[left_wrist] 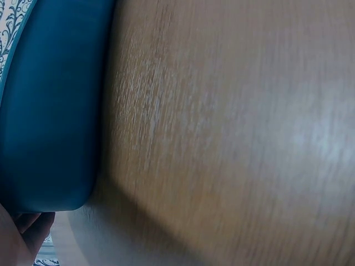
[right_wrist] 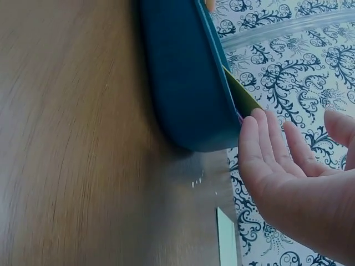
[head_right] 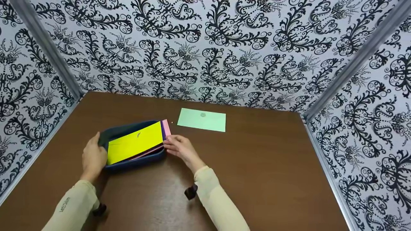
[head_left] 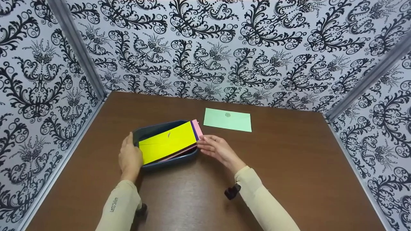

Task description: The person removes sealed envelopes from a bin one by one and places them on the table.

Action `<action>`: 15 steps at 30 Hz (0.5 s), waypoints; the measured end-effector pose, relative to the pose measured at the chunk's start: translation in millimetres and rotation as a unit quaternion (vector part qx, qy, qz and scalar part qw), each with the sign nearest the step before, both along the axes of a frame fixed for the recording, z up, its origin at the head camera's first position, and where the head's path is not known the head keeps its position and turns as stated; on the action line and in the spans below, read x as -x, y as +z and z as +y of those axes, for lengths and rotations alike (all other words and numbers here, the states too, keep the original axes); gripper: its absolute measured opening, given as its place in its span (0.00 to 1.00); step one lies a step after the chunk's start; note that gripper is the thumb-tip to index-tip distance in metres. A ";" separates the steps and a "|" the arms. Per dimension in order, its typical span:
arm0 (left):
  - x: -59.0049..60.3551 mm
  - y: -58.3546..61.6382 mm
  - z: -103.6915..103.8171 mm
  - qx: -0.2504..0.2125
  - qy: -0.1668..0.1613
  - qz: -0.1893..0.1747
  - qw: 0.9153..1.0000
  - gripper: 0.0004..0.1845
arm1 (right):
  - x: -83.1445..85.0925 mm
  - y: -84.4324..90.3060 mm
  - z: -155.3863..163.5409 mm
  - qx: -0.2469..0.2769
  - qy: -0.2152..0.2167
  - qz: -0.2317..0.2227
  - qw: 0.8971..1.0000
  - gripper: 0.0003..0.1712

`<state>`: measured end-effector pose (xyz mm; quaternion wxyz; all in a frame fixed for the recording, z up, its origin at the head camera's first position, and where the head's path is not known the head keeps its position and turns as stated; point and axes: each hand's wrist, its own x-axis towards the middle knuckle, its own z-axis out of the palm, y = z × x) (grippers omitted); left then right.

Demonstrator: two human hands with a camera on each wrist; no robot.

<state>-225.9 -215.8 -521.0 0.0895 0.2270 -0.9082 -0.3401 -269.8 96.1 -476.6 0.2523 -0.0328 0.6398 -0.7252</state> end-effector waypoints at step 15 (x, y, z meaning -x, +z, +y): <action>-1.3 -0.2 -0.4 -0.001 -0.001 0.018 1.000 0.33 | 4.2 -6.0 -24.9 0.063 -0.049 -0.036 0.996 0.24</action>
